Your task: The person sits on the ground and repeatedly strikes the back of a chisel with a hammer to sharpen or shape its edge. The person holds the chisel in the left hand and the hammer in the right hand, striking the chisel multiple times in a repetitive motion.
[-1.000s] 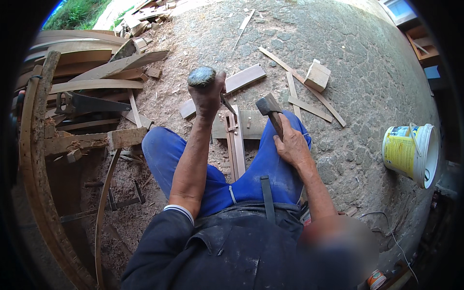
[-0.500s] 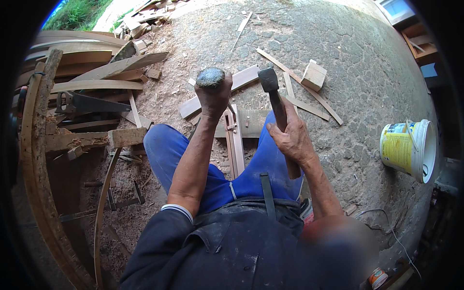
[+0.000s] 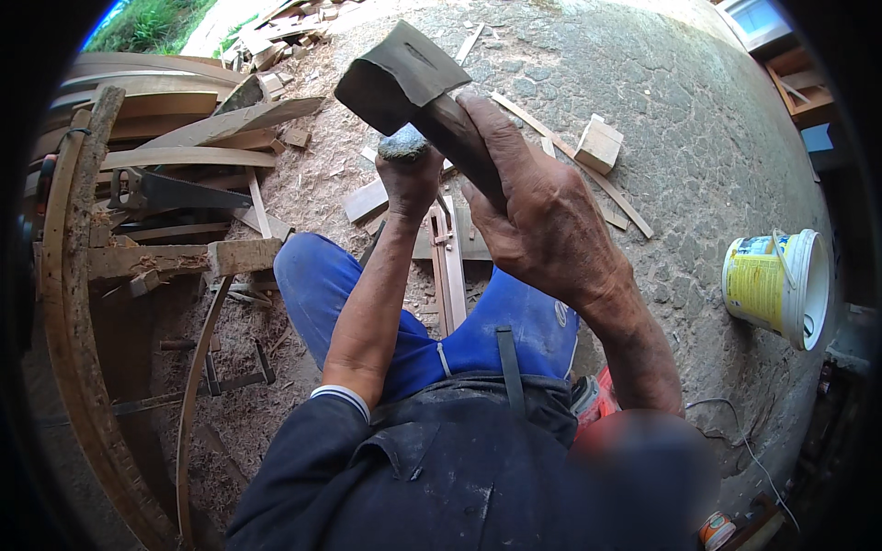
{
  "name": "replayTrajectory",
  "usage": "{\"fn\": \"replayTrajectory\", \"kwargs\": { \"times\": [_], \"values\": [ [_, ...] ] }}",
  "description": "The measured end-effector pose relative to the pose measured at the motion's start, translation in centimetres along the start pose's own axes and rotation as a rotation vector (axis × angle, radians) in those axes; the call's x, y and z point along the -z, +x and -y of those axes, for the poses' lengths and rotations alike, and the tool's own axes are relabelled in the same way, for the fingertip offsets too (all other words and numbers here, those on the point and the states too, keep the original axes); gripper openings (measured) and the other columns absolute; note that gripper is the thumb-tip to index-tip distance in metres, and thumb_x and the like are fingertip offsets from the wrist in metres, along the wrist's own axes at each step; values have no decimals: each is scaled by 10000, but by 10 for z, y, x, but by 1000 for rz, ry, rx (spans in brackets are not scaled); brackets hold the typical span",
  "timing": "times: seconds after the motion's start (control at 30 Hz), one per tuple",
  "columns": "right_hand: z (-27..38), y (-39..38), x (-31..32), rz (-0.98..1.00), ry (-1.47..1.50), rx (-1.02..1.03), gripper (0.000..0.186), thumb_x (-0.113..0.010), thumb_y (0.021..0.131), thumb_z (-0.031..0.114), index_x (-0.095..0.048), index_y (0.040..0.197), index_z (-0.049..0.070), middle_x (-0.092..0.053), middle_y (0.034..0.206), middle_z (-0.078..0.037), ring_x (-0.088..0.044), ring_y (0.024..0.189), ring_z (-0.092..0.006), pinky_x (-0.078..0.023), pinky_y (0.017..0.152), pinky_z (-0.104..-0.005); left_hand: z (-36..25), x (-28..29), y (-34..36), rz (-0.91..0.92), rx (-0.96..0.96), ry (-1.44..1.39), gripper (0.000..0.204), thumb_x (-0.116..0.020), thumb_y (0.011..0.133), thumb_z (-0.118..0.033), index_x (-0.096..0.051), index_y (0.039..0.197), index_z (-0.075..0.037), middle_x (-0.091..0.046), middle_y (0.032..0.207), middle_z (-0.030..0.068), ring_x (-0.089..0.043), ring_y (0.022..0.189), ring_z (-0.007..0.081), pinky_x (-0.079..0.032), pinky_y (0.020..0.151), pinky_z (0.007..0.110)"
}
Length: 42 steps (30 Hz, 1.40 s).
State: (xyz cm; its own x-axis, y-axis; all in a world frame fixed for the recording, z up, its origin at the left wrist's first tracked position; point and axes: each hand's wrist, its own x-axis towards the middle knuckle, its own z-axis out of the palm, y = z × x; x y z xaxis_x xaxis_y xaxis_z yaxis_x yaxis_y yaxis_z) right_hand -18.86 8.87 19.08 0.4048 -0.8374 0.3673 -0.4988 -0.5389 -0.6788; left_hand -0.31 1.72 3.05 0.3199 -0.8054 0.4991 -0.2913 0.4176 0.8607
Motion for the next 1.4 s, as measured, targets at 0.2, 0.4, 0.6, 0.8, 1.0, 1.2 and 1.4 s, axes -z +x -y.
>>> {"fn": "replayTrajectory", "kwargs": {
  "times": [0.2, 0.4, 0.6, 0.8, 1.0, 1.2, 1.4],
  "values": [
    [6, 14, -1, -27, -218, 157, 724, -645, 898, 5, -350, 1552, 110, -704, 1103, -277, -735, 966, -422, -608, 773, -493, 3, 0, -7, 3, -50, 21, 175, -805, 801, -145, -699, 855, -17, -731, 768, 95, -723, 712, 269, -560, 704, 387],
    [-8, -1, -25, 348, -381, -143, 638, -584, 933, 50, -381, 1538, 75, -700, 1035, -279, -720, 901, -437, -575, 779, -521, 1, 2, -4, 122, -255, 369, 357, -723, 924, -181, -594, 1237, -65, -624, 1188, 134, -602, 1126, 314, -478, 961, 439],
    [25, 17, 21, -26, -133, 84, 698, -718, 882, 43, -442, 1522, 87, -716, 1125, -263, -750, 974, -367, -599, 841, -446, 5, -5, 12, 18, -6, -2, 122, -760, 832, -132, -722, 835, -16, -732, 733, 98, -731, 692, 239, -556, 697, 383],
    [23, 47, 27, -417, -175, 311, 587, -684, 904, -9, -496, 1448, 104, -735, 934, -194, -768, 834, -318, -619, 701, -388, 14, -7, 3, 51, 69, 18, 141, -767, 849, -146, -698, 833, -24, -722, 747, 95, -722, 713, 260, -547, 707, 387],
    [-2, 4, -21, 447, -421, -271, 720, -582, 866, -2, -331, 1536, 75, -696, 1047, -309, -714, 988, -452, -556, 859, -557, -4, 0, -16, 10, -371, 312, 254, -744, 897, -122, -665, 1123, -37, -712, 1070, 92, -692, 1025, 235, -536, 874, 382],
    [32, 15, 30, 2, -73, 67, 650, -668, 897, 44, -455, 1509, 95, -729, 1090, -237, -760, 913, -304, -602, 764, -427, 11, -5, 11, 69, 213, -216, 126, -757, 842, -119, -693, 821, -12, -732, 771, 97, -725, 739, 174, -541, 693, 337],
    [35, 65, 48, -429, -131, 223, 494, -675, 908, 35, -534, 1379, 75, -737, 951, -137, -737, 746, -199, -579, 624, -321, 45, -7, 8, 140, 167, 74, 184, -764, 838, -167, -679, 770, -19, -704, 709, 90, -689, 646, 232, -527, 633, 386]
  ]
}}
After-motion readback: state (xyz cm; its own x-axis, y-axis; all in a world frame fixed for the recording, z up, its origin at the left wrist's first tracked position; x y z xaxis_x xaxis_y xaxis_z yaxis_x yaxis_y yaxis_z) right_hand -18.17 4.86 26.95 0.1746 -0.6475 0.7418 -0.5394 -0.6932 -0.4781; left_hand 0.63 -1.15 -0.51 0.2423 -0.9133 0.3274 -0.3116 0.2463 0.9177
